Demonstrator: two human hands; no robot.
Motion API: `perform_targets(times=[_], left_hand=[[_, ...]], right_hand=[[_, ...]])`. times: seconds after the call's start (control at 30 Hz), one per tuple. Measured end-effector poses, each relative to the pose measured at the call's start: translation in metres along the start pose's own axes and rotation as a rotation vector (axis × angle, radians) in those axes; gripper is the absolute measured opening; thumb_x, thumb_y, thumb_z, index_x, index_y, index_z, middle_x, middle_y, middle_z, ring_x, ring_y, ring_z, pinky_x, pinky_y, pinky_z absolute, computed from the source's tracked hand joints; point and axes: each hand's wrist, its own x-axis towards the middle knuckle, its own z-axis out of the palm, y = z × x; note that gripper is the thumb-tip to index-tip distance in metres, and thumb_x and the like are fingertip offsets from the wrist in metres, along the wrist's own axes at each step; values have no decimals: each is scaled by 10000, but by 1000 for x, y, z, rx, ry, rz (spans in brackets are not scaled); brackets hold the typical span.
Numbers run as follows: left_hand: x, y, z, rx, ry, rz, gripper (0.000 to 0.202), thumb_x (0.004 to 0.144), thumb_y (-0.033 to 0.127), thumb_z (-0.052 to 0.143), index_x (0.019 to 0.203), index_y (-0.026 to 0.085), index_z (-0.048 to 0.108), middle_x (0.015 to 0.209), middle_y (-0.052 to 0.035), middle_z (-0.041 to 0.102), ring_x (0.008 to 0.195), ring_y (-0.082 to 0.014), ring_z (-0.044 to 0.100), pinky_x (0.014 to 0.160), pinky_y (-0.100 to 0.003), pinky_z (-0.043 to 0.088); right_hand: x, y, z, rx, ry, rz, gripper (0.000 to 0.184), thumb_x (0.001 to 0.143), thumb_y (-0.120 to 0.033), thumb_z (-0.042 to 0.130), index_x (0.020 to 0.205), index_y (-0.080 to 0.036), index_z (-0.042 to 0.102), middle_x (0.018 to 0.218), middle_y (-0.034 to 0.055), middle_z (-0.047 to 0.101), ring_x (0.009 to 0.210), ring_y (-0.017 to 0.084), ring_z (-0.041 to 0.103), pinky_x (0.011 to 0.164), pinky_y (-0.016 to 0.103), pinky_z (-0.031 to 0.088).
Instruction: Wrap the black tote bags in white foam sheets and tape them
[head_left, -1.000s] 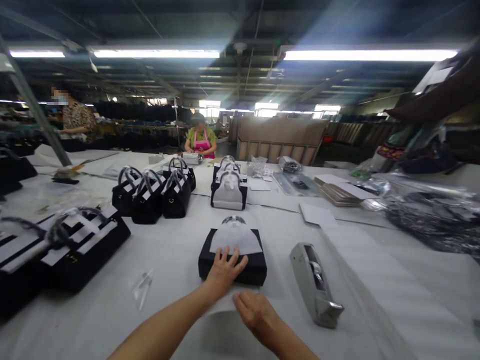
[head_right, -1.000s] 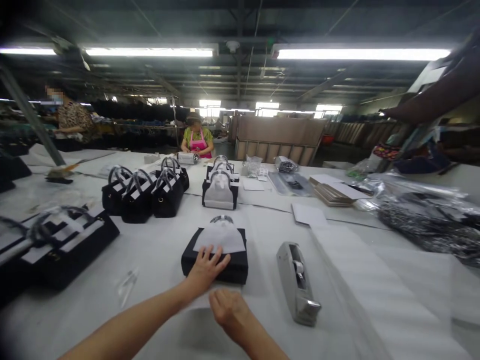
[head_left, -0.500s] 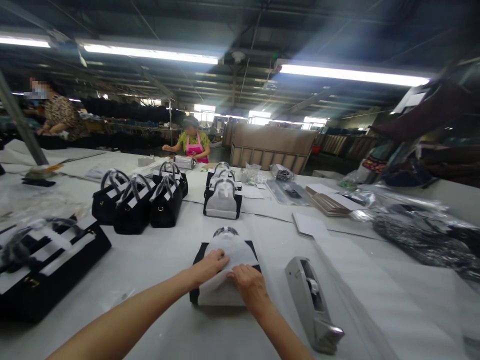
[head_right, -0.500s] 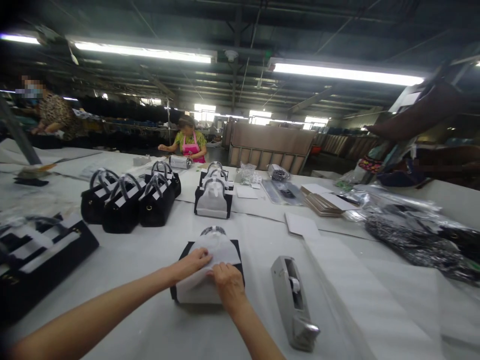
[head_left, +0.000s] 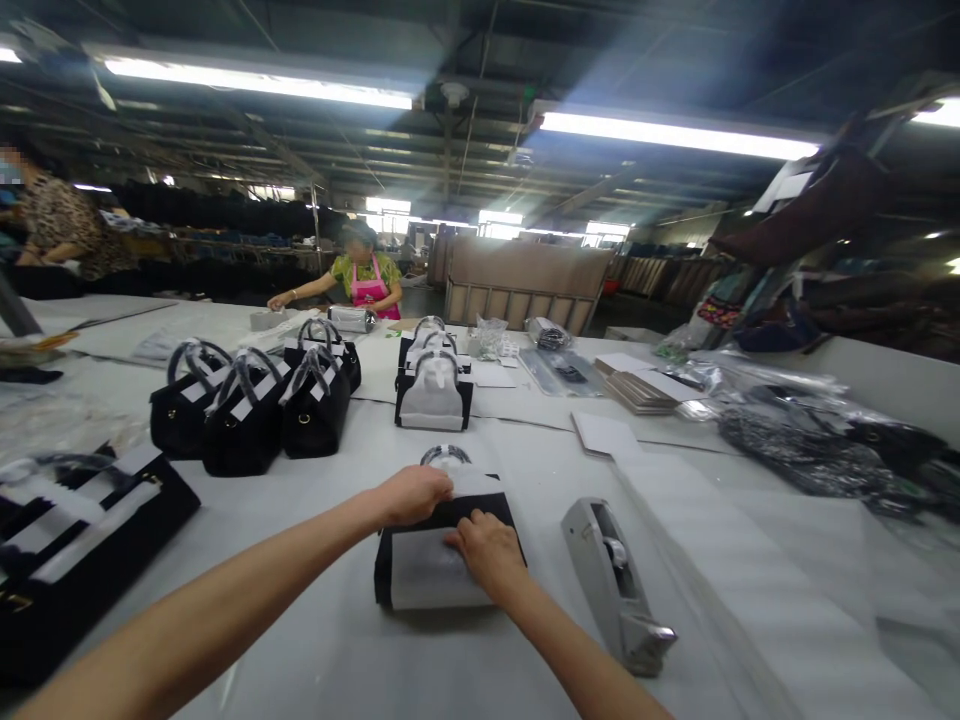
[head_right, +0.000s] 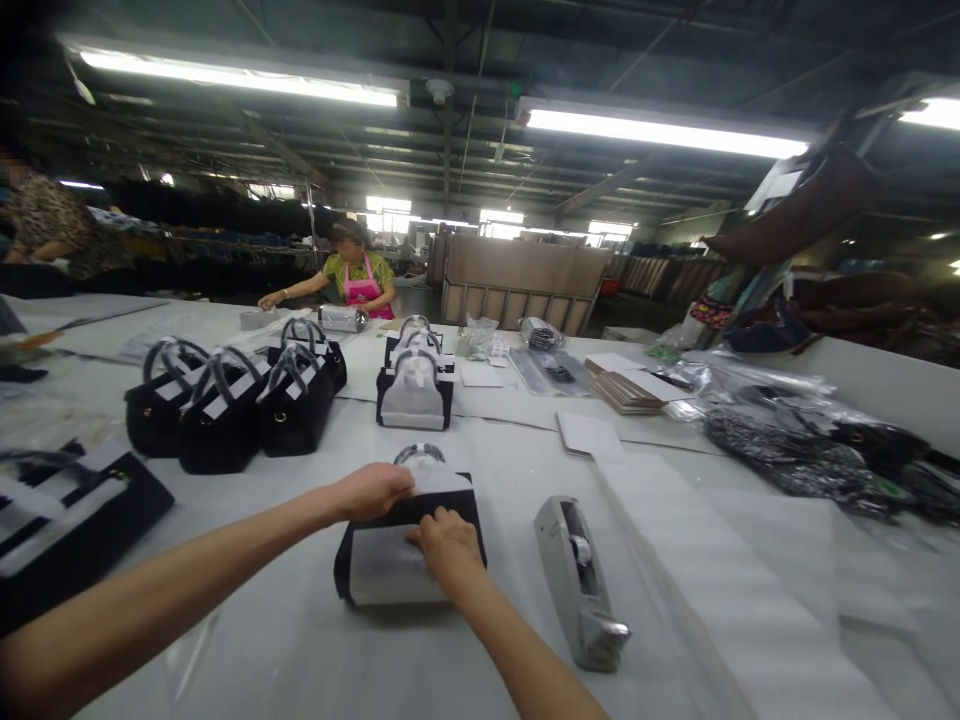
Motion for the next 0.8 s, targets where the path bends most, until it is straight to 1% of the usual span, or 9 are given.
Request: perform_targets(times=[0.13, 0.23, 0.33, 0.47, 0.53, 0.6, 0.7, 0.77, 0.8], left_hand=[[-37, 34, 25, 46, -11, 37, 88, 862, 183, 512, 807, 164, 578, 835, -10, 597, 803, -147, 556, 762, -319, 479], [-65, 55, 49, 84, 109, -74, 240, 866, 61, 360, 920, 173, 566, 980, -64, 599, 944, -194, 528, 844, -345, 448], [-75, 61, 62, 100, 193, -141, 211, 912, 157, 341, 988, 177, 536, 1032, -78, 579, 985, -219, 511, 874, -379, 429], [-72, 60, 60, 112, 237, -149, 196, 903, 371, 438, 946, 199, 523, 949, -48, 568, 925, -224, 516, 826, -376, 432], [-70, 61, 58, 129, 259, -161, 196, 903, 376, 437, 929, 200, 520, 926, -44, 564, 908, -225, 516, 812, -376, 425], [-70, 62, 56, 149, 275, -168, 182, 909, 357, 424, 910, 202, 519, 906, -41, 561, 894, -222, 515, 799, -371, 415], [-69, 65, 55, 177, 289, -164, 154, 914, 312, 413, 869, 208, 518, 882, -33, 559, 864, -216, 510, 779, -362, 399], [-66, 66, 55, 197, 293, -159, 132, 909, 271, 414, 847, 212, 514, 868, -27, 557, 843, -214, 503, 767, -360, 389], [-65, 66, 56, 209, 294, -156, 122, 905, 247, 415, 841, 213, 514, 859, -25, 555, 832, -214, 499, 759, -359, 384]], right_hand=[[3, 0, -2, 43, -66, 56, 297, 885, -436, 504, 853, -213, 698, 808, 91, 711, 732, 218, 641, 640, 292, 403], [3, 2, 1, 63, -68, 83, 306, 873, -417, 511, 819, -194, 715, 820, 104, 721, 744, 228, 656, 652, 292, 418], [4, 8, 1, 93, -58, 93, 327, 836, -469, 553, 769, -193, 715, 802, 88, 723, 749, 221, 658, 650, 279, 429], [1, 22, -6, 133, -9, 109, 319, 824, -493, 578, 780, -200, 697, 808, 58, 712, 781, 198, 647, 681, 262, 447], [-3, 28, -9, 144, 30, 150, 286, 829, -451, 594, 888, -184, 677, 856, 66, 697, 810, 197, 634, 712, 273, 459], [-6, 31, -10, 137, 133, 168, 385, 793, -386, 659, 1094, -151, 610, 990, 107, 666, 914, 224, 608, 782, 311, 466], [-9, 29, -6, 61, 361, 38, 617, 749, -268, 710, 1307, -178, 460, 1270, 168, 520, 1162, 302, 473, 943, 438, 392], [-8, 28, 0, 26, 445, -126, 512, 804, -216, 641, 1290, -241, 482, 1338, 143, 469, 1227, 315, 408, 993, 506, 319], [-8, 28, 3, 36, 452, -206, 412, 837, -192, 591, 1239, -254, 526, 1309, 122, 502, 1208, 297, 426, 999, 509, 305]])
